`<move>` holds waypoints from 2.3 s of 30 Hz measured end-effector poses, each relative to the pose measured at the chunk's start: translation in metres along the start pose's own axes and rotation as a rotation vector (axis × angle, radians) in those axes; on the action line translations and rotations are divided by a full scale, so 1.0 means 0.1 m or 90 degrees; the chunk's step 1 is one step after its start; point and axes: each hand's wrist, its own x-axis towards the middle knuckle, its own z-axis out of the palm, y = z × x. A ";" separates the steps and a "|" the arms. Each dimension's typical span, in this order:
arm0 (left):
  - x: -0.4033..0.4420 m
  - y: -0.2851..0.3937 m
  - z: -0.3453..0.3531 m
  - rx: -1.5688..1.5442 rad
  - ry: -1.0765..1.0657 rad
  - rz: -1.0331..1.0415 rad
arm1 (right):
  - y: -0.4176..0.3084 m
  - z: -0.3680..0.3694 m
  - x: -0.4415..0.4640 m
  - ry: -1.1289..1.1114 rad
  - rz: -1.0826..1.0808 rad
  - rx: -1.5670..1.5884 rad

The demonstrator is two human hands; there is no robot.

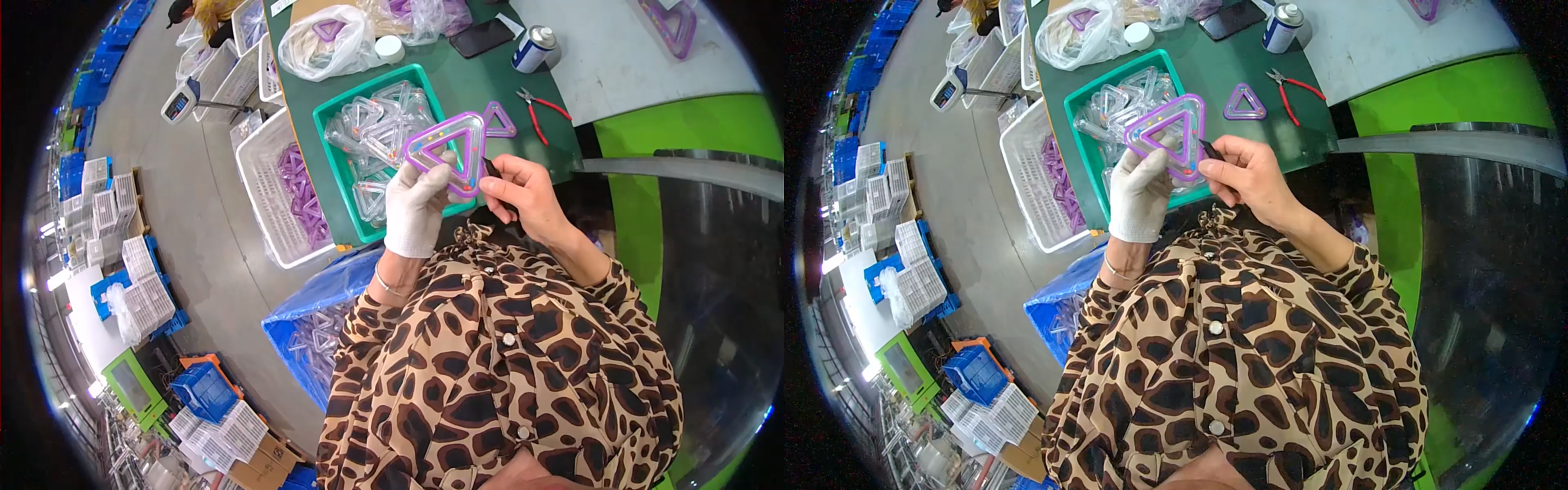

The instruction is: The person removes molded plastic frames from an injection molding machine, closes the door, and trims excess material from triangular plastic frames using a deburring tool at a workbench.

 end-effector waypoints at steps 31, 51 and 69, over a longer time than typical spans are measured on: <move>0.04 0.15 -0.09 0.023 -0.034 -0.025 | -0.18 -0.22 0.18 0.058 -0.209 -0.345; 0.07 0.11 -0.11 0.019 -0.028 -0.016 | -0.22 -0.25 0.22 0.031 -0.133 -0.368; 0.08 0.17 -0.09 0.050 -0.034 -0.049 | -0.21 -0.10 0.30 0.030 -0.023 -0.001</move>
